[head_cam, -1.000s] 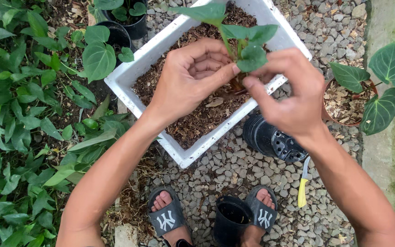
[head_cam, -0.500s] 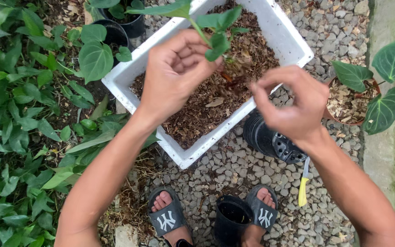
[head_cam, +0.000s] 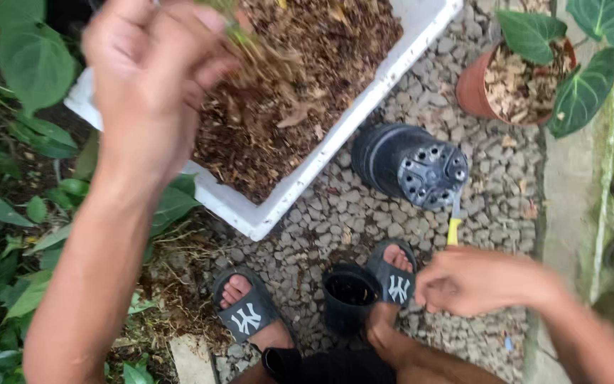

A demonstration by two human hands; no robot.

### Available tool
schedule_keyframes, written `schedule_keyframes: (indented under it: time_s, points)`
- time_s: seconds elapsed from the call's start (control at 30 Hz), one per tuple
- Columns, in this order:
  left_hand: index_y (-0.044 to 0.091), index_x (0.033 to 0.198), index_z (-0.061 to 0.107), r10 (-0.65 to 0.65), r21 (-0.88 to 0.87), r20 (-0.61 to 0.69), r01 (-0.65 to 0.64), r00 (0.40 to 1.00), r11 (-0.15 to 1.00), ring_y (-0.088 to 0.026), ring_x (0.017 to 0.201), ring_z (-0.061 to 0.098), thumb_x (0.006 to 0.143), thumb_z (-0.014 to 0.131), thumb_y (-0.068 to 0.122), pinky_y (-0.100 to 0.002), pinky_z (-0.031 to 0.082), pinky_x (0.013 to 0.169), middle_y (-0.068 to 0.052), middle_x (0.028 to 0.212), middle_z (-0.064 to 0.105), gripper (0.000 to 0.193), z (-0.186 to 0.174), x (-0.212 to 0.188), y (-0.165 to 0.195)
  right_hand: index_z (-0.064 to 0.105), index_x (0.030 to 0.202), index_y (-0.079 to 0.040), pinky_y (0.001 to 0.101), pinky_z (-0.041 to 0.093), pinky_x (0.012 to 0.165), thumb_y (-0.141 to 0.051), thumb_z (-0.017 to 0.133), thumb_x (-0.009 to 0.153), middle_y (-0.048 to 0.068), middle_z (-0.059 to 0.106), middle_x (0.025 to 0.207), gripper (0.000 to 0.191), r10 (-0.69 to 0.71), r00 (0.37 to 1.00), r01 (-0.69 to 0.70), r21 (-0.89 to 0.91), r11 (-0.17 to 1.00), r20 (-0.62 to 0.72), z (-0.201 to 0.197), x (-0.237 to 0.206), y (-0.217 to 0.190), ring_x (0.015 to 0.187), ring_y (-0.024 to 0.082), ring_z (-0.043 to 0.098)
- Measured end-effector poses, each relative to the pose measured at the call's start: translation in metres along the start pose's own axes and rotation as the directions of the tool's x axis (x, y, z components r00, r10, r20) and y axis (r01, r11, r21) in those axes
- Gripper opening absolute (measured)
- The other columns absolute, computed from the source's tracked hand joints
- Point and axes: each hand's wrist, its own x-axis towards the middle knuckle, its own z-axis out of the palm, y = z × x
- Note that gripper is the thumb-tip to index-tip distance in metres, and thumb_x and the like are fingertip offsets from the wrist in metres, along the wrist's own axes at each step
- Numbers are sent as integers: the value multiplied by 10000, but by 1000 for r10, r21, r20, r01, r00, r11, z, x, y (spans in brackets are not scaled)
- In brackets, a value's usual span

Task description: The person trims the roots of several leafy plants using a small knife. They remove excess roots and separate the plants, placing them into a white container filled with soil.

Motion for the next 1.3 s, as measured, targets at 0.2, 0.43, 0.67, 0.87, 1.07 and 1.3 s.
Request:
schedule_keyframes:
  time_s: [0.2,0.43,0.67,0.87,1.07,1.3]
  points:
    - [15,1211,611,15,-19,153,-13,988,1000,-147,1080,721,980,680,-65,-293,627,1022,-113,1183,693,254,22,2,11,736,1075,-158,493,585,829,-645,600,908,170,759,1010,532,602,597,-712,-5,702,-531,61,85,173,954,369,725]
    - [-63,1267,593,-88,-133,310,135,947,982,-232,1078,745,910,664,-120,-370,651,1044,-185,1169,685,368,57,-6,15,602,1070,-12,452,621,746,-498,725,833,210,786,885,555,510,454,-421,329,845,-730,68,106,243,805,356,776]
    - [-68,1301,569,-155,-153,348,219,925,964,-213,1184,703,856,679,-139,-362,601,1086,-155,1252,669,464,78,-15,23,412,1338,-5,479,623,565,-127,666,899,260,722,906,522,717,431,-11,791,612,-549,68,93,239,620,333,703]
    - [-78,1324,576,-206,-125,369,269,906,955,-204,1175,702,840,716,-114,-364,581,1117,-163,1262,683,505,87,-16,27,476,1346,-12,355,457,331,-49,473,941,122,565,731,407,510,363,608,613,505,-780,94,70,212,421,175,502]
    - [-86,1321,581,-155,-74,401,200,903,977,-217,1157,730,854,743,-83,-368,567,1080,-162,1252,684,494,103,-18,28,555,1155,37,295,434,315,-53,525,1012,90,521,638,172,200,150,866,226,445,-968,69,26,147,390,125,466]
    - [-81,1278,594,-239,-149,382,315,893,937,-261,1116,756,882,743,-93,-371,651,993,-151,1212,675,423,119,-23,31,592,1113,27,291,474,415,7,610,983,211,701,890,133,-188,-180,844,-250,474,-966,-15,-10,35,445,89,562]
